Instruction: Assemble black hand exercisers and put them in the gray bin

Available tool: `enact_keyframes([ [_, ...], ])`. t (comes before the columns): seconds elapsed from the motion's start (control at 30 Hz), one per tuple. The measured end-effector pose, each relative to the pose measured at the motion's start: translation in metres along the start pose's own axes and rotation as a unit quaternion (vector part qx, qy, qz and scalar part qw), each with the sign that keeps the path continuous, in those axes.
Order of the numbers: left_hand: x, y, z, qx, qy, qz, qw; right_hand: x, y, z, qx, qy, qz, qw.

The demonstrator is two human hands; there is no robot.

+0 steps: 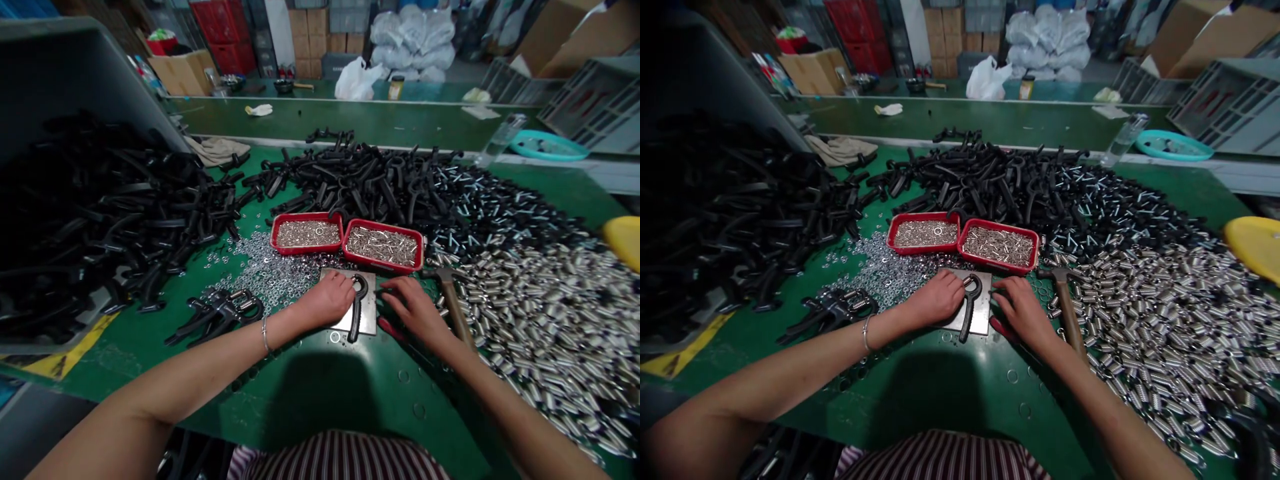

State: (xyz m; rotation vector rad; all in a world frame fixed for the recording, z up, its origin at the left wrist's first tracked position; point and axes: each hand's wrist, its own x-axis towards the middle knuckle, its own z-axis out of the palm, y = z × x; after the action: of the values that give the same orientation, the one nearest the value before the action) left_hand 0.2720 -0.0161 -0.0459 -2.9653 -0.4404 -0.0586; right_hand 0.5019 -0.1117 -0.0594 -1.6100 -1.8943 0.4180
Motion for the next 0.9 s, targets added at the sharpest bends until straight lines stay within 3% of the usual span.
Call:
enact_keyframes([
  [0.23,-0.001,-0.013,0.012,-0.048,0.069,-0.068,0.994,-0.061,0.044,-0.045,-0.233,0.046,0.078,0.968],
  [0.4,-0.001,-0.012,0.010,-0.007,0.068,-0.025,0.997,-0.081,0.050,-0.046,-0.288,0.041,0.111,0.950],
  [0.6,0.002,-0.006,0.001,0.070,0.031,0.043,0.996,-0.078,0.056,-0.044,-0.294,0.048,0.153,0.942],
  [0.7,0.004,-0.004,-0.002,0.081,0.008,0.049,0.996,-0.069,0.060,-0.053,-0.245,0.022,0.185,0.951],
  [0.8,0.005,0.000,-0.005,0.080,-0.018,0.045,0.996,-0.059,0.061,-0.067,-0.094,0.014,0.261,0.961],
  [0.83,0.006,0.001,-0.005,0.076,-0.025,0.042,0.996,-0.056,0.060,-0.071,-0.016,0.012,0.303,0.953],
  [0.9,0.006,0.002,-0.005,0.061,-0.033,0.035,0.997,-0.053,0.057,-0.080,0.162,-0.007,0.383,0.909],
])
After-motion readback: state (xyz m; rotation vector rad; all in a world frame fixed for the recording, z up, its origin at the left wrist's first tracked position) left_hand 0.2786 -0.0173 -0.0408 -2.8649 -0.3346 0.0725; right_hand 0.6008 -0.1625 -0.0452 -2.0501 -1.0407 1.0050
